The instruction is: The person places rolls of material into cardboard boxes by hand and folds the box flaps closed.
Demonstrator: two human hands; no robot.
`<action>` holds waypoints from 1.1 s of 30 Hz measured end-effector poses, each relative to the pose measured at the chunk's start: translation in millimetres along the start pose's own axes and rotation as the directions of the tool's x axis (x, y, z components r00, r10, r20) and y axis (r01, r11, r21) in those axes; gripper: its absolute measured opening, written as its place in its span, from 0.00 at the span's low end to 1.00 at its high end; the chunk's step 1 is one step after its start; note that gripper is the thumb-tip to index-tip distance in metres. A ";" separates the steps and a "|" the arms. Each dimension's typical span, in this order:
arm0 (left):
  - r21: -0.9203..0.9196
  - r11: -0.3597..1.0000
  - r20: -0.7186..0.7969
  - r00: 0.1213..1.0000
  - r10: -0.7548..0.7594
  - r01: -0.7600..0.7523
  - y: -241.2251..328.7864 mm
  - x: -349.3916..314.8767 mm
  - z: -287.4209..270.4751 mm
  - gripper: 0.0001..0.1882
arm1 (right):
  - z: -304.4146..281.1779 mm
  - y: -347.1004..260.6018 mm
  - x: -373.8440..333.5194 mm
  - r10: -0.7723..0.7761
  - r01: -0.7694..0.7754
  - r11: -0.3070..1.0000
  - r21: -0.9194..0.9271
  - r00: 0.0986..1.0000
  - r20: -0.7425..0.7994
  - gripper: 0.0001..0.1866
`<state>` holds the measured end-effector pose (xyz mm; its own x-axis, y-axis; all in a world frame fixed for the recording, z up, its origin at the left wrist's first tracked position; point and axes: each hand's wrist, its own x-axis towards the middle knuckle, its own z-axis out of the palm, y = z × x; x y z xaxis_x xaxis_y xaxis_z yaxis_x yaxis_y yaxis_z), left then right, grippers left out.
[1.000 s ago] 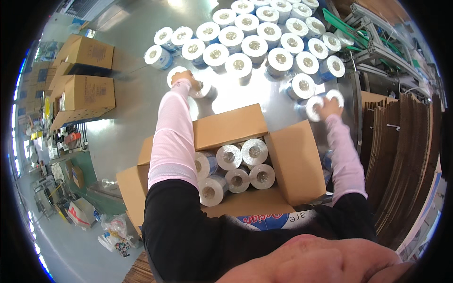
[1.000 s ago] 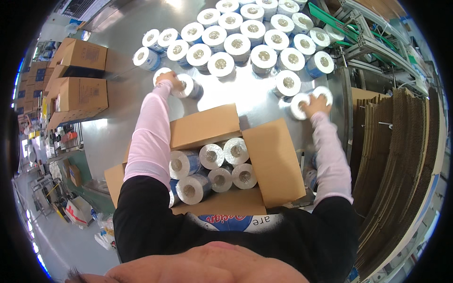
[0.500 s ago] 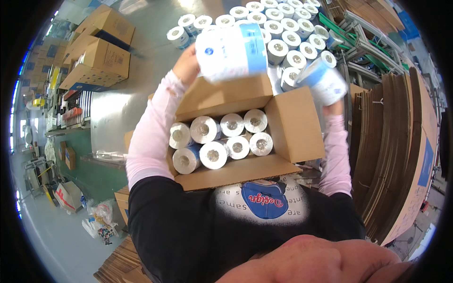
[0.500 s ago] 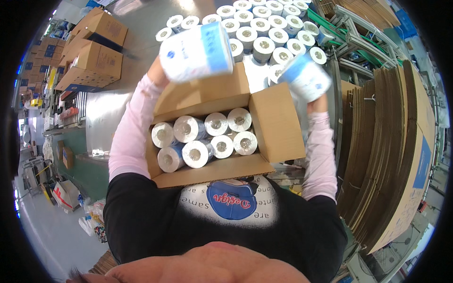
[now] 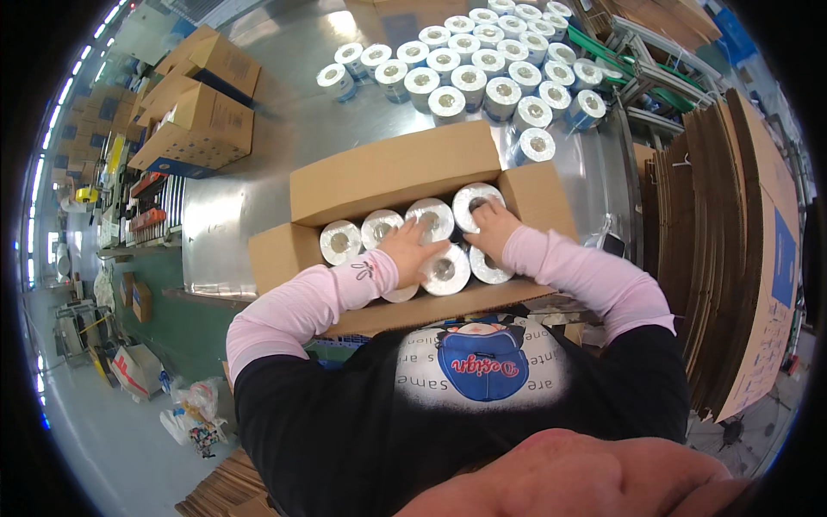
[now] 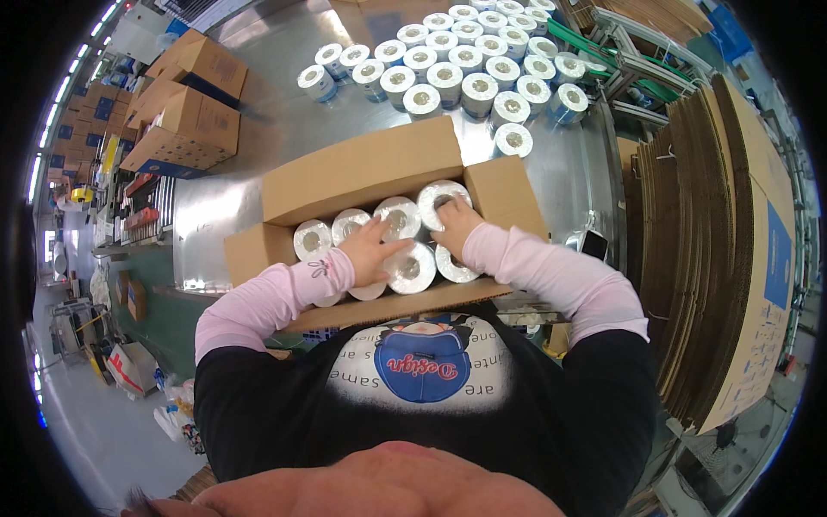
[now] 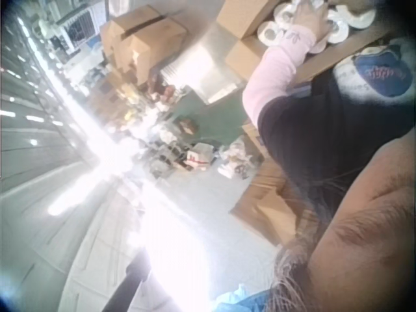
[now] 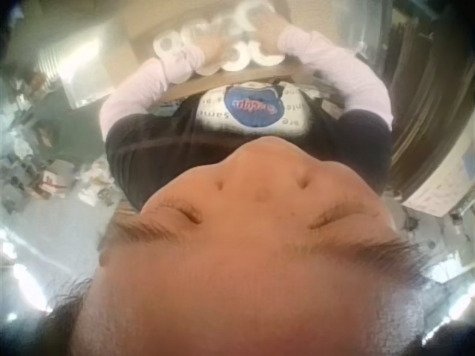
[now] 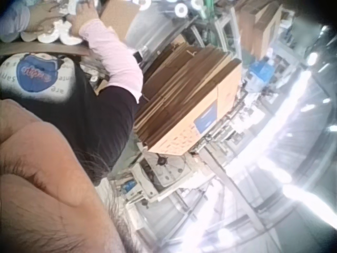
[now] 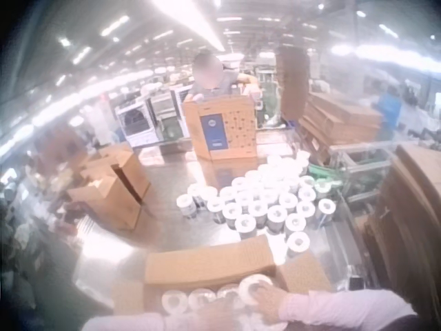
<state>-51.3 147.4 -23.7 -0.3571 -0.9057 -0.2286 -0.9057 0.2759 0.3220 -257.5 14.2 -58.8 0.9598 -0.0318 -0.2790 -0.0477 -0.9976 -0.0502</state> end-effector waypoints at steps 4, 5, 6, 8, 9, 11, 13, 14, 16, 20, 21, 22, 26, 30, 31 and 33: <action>-0.177 0.983 -0.243 0.966 -0.086 0.043 -36.0 41.3 -61.6 0.19 | -14.8 7.8 -5.5 0.092 -0.103 0.935 0.340 0.995 0.049 0.20; -0.252 0.961 -0.243 0.953 -0.179 0.116 -46.9 55.3 -76.4 0.18 | -24.6 24.0 -7.5 0.078 -0.059 0.834 0.548 0.997 -0.011 0.20; -0.257 0.955 -0.293 0.930 -0.220 0.145 -62.4 69.1 -81.4 0.18 | -31.5 42.6 -10.4 0.197 0.027 0.765 0.644 0.941 -0.274 0.16; -0.271 0.943 -0.389 0.874 -0.290 0.192 -97.5 105.3 -87.4 0.17 | -45.0 89.8 -21.5 0.674 -0.278 0.545 0.791 0.707 -0.216 0.16; -0.274 0.936 -0.404 0.857 -0.320 0.220 -120.0 129.5 -79.7 0.18 | -28.7 127.3 -24.4 0.684 -0.268 0.627 0.732 0.639 -0.352 0.17; -0.276 0.920 -0.432 0.819 -0.377 0.278 -175.5 180.5 -45.1 0.18 | 16.0 195.7 -28.0 0.671 -0.402 0.727 0.557 0.587 -0.453 0.22; -0.255 0.877 -0.394 0.784 -0.479 0.408 -210.5 235.4 -16.9 0.20 | 50.6 238.4 -18.5 0.630 -0.501 0.762 0.411 0.721 -0.289 0.26; -0.199 0.850 -0.366 0.768 -0.526 0.488 -235.5 257.2 -0.4 0.23 | 56.7 252.2 -7.9 0.586 -0.491 0.787 0.372 0.784 -0.204 0.28; -0.220 0.802 -0.307 0.741 -0.598 0.556 -240.6 301.7 10.8 0.29 | 81.7 277.2 2.3 0.558 -0.564 0.790 0.238 0.824 0.100 0.35; -0.081 0.752 -0.127 0.741 -0.659 0.654 -260.2 332.6 34.6 0.31 | 108.2 294.5 20.9 0.466 -0.504 0.860 0.085 0.842 0.273 0.37; -0.008 0.744 -0.098 0.740 -0.666 0.668 -259.9 334.9 40.5 0.30 | 109.3 299.5 21.7 0.459 -0.509 0.850 0.134 0.842 0.284 0.36; 0.031 0.738 -0.056 0.738 -0.672 0.674 -266.4 339.7 39.4 0.28 | 109.1 306.3 24.9 0.450 -0.513 0.839 0.182 0.842 0.296 0.36; 0.099 0.663 0.018 0.664 -0.747 0.742 -244.8 348.5 17.2 0.27 | 105.3 307.8 43.0 0.521 -0.586 0.789 0.184 0.797 0.306 0.35; 0.132 0.665 0.118 0.654 -0.747 0.735 -265.4 328.5 33.4 0.24 | 114.5 286.4 67.0 0.647 -0.679 0.705 0.206 0.734 0.205 0.26; 0.131 0.691 0.156 0.674 -0.722 0.711 -271.7 320.8 40.3 0.24 | 111.4 277.0 69.2 0.658 -0.696 0.674 0.248 0.718 0.227 0.24; 0.112 0.740 0.141 0.726 -0.673 0.664 -253.7 309.6 28.6 0.25 | 135.2 238.6 57.5 0.795 -0.780 0.562 0.275 0.601 0.080 0.22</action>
<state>61.3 -193.7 -202.4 0.3180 -0.7979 -0.5121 -0.9324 -0.3610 -0.0165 -251.1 -217.4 -216.5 0.5168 -0.8076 -0.2839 -0.8516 -0.5188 -0.0745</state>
